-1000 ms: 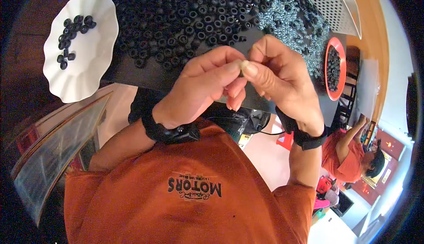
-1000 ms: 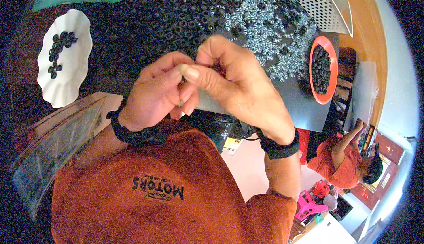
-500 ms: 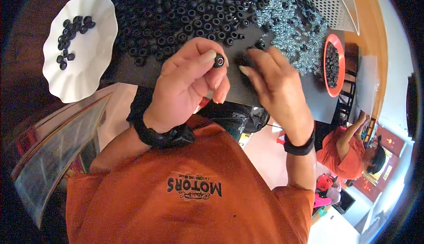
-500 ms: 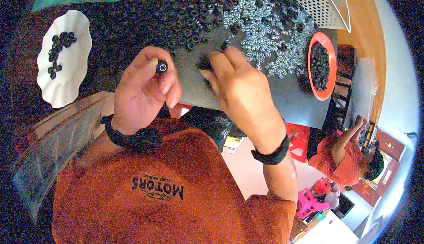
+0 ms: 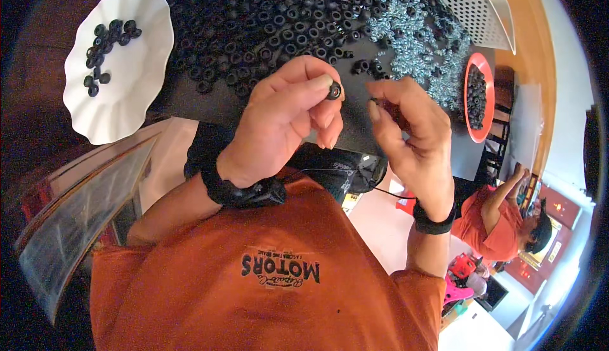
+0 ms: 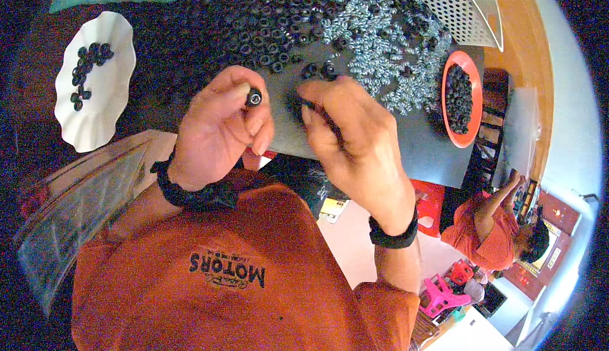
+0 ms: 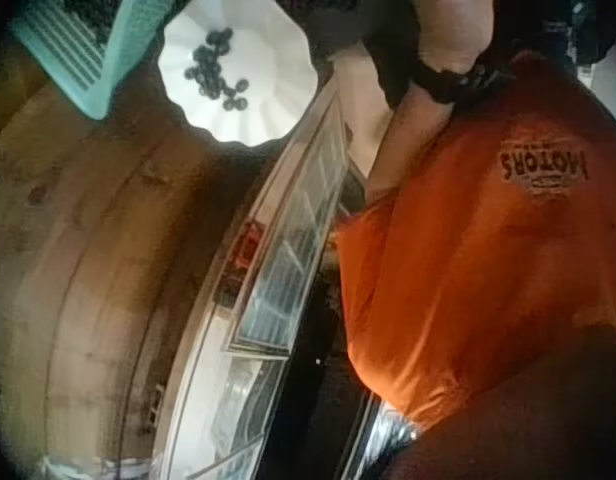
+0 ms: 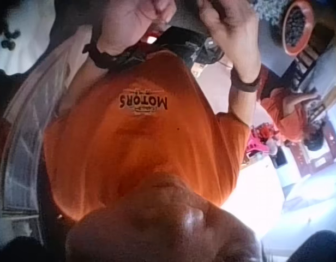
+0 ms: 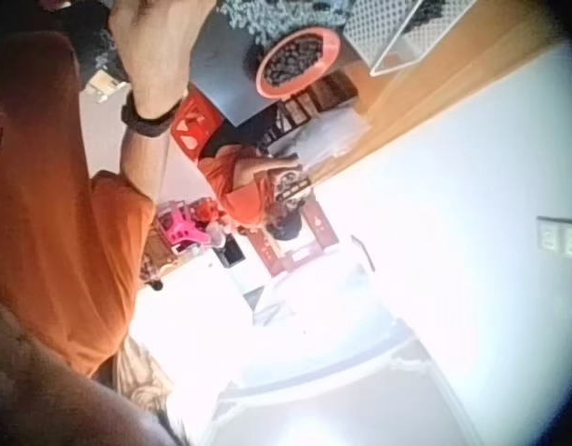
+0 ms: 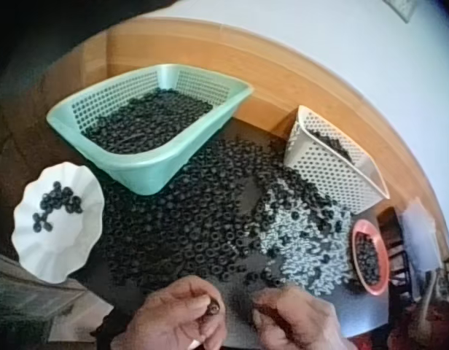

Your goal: The person is manually sorting and inspecting small black rubber rings at a manual workstation.

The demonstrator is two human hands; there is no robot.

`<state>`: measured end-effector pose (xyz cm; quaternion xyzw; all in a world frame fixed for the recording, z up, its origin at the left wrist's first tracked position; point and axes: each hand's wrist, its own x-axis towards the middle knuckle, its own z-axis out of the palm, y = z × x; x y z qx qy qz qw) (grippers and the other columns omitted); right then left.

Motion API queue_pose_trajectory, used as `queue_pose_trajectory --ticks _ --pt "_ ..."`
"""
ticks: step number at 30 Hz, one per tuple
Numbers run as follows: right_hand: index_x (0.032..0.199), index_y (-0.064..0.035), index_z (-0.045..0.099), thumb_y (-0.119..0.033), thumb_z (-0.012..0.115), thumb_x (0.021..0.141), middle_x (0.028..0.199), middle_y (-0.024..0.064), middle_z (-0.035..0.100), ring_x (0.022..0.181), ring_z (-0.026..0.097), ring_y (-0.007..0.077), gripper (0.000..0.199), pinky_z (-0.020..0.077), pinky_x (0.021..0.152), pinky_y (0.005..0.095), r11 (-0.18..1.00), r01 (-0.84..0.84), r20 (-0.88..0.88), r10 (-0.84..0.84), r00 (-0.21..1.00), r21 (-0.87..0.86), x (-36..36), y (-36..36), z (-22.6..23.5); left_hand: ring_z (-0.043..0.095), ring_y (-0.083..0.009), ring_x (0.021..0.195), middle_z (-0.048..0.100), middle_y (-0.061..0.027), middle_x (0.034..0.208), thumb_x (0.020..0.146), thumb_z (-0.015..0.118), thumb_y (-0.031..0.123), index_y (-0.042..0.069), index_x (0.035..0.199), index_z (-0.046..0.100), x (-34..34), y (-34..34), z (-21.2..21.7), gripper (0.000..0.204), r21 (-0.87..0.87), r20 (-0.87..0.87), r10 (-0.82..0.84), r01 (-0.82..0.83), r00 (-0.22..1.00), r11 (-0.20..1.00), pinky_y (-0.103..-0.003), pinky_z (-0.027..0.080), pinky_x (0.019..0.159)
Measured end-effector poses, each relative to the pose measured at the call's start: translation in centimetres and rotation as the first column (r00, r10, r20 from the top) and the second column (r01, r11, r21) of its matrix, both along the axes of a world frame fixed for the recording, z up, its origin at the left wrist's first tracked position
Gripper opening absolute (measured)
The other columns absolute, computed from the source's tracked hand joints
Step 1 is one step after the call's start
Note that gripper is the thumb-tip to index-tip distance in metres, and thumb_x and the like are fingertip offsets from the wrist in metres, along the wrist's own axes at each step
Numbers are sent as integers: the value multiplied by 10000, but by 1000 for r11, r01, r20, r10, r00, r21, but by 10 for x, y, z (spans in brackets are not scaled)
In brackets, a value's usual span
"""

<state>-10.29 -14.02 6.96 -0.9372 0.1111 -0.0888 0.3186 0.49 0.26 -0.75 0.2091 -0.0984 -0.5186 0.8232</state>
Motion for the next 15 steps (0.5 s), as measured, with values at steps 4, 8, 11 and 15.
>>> queue_pose_trajectory --ticks 4,8,11,15 --pt "965 32 591 42 571 854 837 61 616 607 569 78 114 442 506 191 981 48 53 -59 997 190 -13 6 4 539 -223 555 487 -61 657 945 446 201 50 1038 508 -5 -5 3 188 47 -13 -49 50 999 998 -302 438 503" --pt "934 24 597 80 599 806 841 118 631 600 623 130 139 490 521 232 934 71 163 -135 977 349 -18 11 -4 541 -204 549 490 -49 654 941 455 202 53 1023 506 -5 -8 5 177 78 32 -92 89 995 993 -272 412 460" --pt "930 26 596 83 607 793 861 116 629 617 612 134 149 485 532 232 900 78 192 -175 966 428 -20 14 -6 540 -192 547 485 -42 652 943 456 212 54 1014 503 -5 -10 4 179 72 35 -115 113 993 991 -261 394 445" --pt "908 15 611 76 624 777 856 104 623 658 563 127 145 451 551 249 953 62 224 -132 966 297 -20 7 -10 538 -191 546 481 -41 653 944 458 216 55 1015 504 -4 -10 5 183 76 42 -123 119 992 990 -260 384 438"
